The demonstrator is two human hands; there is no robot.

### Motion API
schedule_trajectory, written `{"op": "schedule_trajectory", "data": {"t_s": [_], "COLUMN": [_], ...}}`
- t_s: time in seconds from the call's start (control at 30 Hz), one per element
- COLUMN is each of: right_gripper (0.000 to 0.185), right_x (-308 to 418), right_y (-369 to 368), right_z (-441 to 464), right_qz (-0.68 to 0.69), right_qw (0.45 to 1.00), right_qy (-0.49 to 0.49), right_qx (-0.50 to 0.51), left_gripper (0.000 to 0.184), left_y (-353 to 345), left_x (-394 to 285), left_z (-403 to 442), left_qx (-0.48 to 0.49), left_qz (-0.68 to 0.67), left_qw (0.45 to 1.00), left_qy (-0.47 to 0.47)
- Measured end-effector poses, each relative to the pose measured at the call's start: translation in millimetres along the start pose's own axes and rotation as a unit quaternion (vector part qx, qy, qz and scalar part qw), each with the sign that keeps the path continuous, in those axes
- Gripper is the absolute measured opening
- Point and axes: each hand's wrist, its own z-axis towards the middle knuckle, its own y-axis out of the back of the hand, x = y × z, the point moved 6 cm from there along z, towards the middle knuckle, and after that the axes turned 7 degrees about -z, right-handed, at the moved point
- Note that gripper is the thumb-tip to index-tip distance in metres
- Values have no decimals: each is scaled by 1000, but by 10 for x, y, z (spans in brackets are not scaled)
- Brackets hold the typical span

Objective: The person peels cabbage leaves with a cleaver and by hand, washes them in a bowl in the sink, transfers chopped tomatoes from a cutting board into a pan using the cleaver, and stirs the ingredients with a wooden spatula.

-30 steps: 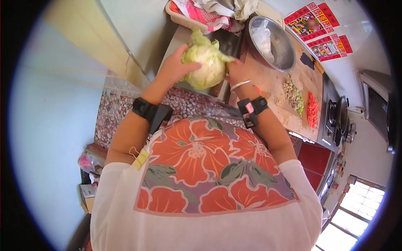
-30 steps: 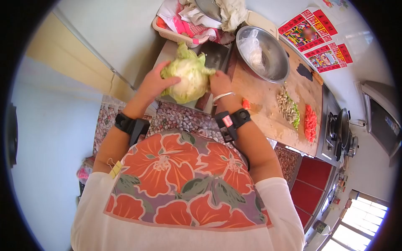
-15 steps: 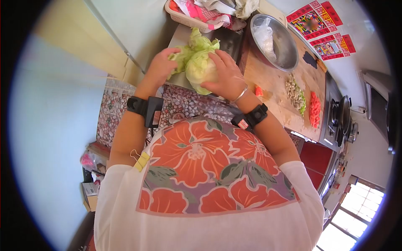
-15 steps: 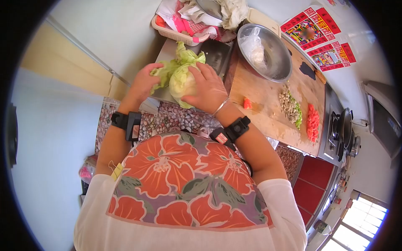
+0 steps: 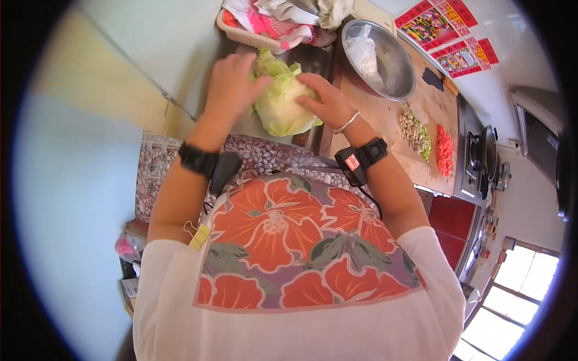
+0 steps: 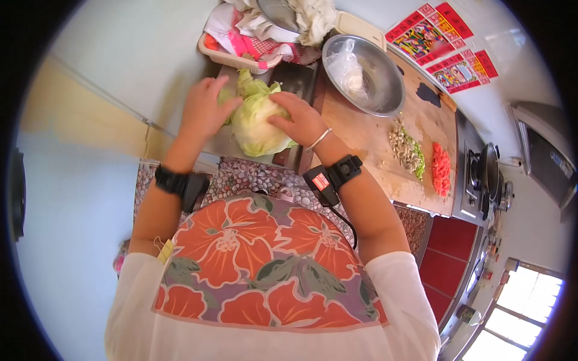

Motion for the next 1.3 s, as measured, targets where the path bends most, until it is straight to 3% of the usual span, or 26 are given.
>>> {"op": "schedule_trajectory", "data": {"t_s": [0.1, 0.2, 0.5, 0.7, 0.9, 1.0, 1.1, 1.13, 1.2, 1.3], "right_gripper": [45, 42, 32, 28, 19, 20, 25, 26, 27, 30], "right_x": [186, 132, 332, 301, 62, -32, -378, -430, -508, -204], "right_y": [43, 55, 73, 48, 139, 23, 60, 49, 21, 38], "right_z": [20, 50, 165, 206, 321, 286, 302, 306, 311, 351], "right_qz": [-51, -20, -193, -151, 13, -10, -34, 6, 86, 158], "right_qw": [998, 999, 972, 977, 1000, 999, 988, 986, 978, 971], "right_qy": [35, 31, 131, 145, -23, -14, -141, -152, -176, -174], "right_qx": [-9, -18, -14, -40, -13, -52, -61, -66, -72, -41], "left_gripper": [92, 98, 98, 100, 102, 103, 95, 93, 90, 85], "left_y": [-536, -677, -525, -471, -536, -522, -391, -342, -332, -275], "left_x": [-5, 4, 67, 89, 133, 46, -45, -179, -464, -777], "left_z": [-370, -450, -409, -463, -515, -548, -652, -665, -753, -681], "left_qx": [66, 75, 138, 126, 136, 139, 48, 36, 10, 27], "left_qz": [-262, -423, -351, -358, -376, -400, -308, -214, -17, 46], "left_qw": [961, 899, 924, 921, 911, 899, 948, 976, 974, 988], "left_qy": [54, 85, 69, 89, 102, 114, 69, -31, -225, -148]}}
